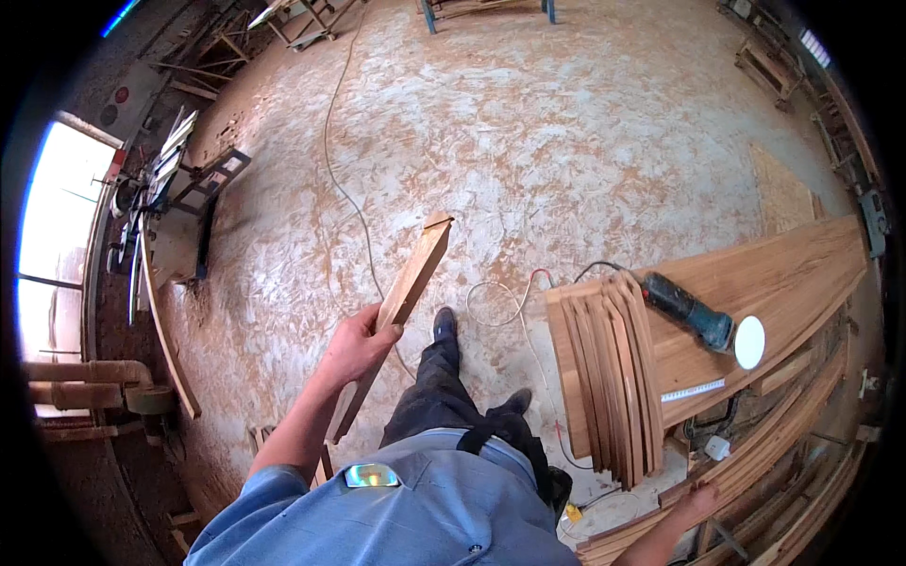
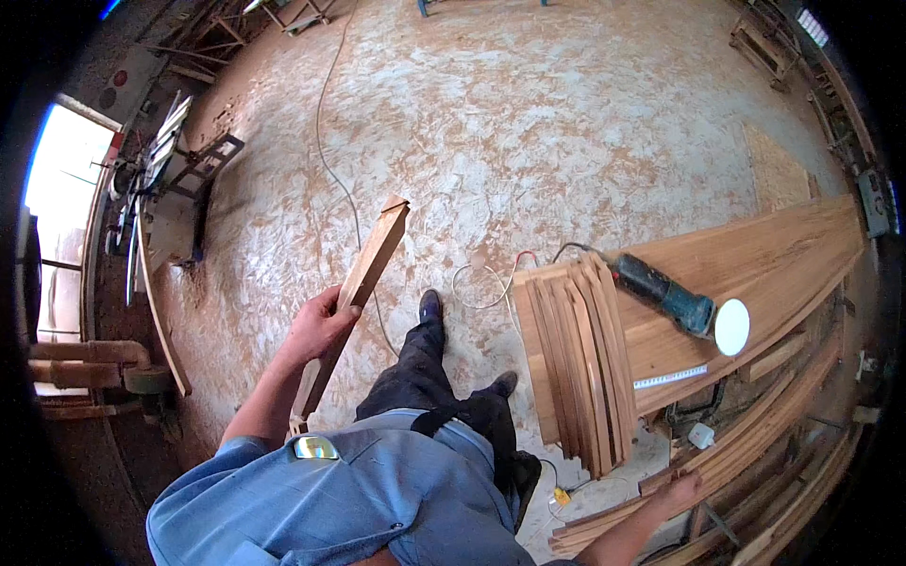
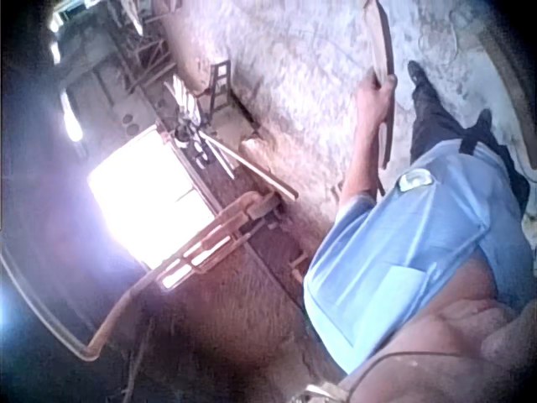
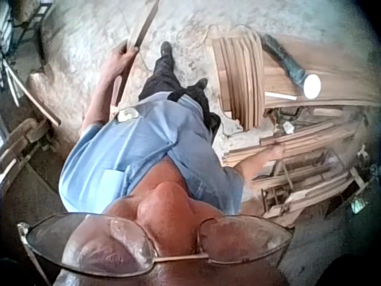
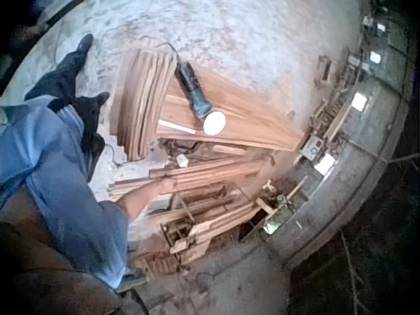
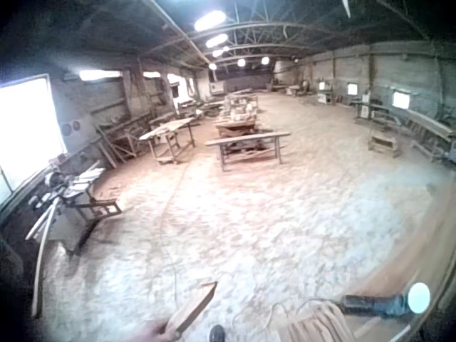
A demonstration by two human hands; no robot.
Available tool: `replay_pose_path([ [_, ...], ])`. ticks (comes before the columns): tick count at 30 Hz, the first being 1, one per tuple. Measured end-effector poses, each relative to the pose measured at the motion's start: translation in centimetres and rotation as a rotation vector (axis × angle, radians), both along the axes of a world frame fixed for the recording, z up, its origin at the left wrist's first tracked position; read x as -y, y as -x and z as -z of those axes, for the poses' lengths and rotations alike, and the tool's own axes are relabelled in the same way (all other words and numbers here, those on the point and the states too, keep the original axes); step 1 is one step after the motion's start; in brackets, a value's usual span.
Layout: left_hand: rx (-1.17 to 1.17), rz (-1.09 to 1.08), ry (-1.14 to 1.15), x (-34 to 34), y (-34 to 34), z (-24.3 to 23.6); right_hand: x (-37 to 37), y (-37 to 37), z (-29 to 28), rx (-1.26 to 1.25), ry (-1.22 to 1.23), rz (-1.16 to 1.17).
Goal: The person applies glue to a wooden plank, then uses an angle grinder to smooth its edges. They cut the plank with a bow saw, inspect the cut, and use a chop saw to trim additional planks. The person marks and cuts several pieces, stacking them on the workbench.
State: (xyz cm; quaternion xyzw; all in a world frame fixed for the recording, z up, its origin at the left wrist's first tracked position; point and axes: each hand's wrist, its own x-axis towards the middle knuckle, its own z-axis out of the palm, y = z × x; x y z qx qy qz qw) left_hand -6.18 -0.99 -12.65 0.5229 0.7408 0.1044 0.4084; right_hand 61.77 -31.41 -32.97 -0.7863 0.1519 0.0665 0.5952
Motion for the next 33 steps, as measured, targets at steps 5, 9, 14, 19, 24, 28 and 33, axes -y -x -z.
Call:
replay_pose_path([
  [5, -0.017, 0.059, -0.024, -5.8, 4.0, 2.1, 0.5, 4.4, -6.7, 0.287, -0.054, 0.066],
  [9, -0.09, 0.189, -0.112, -11.3, 6.3, 2.6, -1.1, 9.3, -12.0, 0.332, -0.043, 0.055],
  [14, -0.088, 0.158, -0.151, -14.6, 12.0, 3.5, -17.2, 21.5, -18.2, 0.428, 0.016, -0.12],
  [19, -0.147, 0.192, -0.251, -16.7, 16.0, 4.3, -25.3, 28.2, -20.3, 0.33, -0.166, -0.391],
  [24, -0.303, 0.214, -0.495, -17.0, 19.4, 5.5, -34.3, 36.9, -20.8, 0.266, -0.189, -0.573],
  [28, -0.418, 0.196, -0.596, -17.2, 21.1, 5.0, -38.3, 40.8, -18.1, 0.077, -0.31, -0.768],
  [33, -0.461, 0.162, -0.627, -17.4, 22.7, 4.6, -42.0, 44.7, -15.7, -0.033, -0.317, -0.899],
])
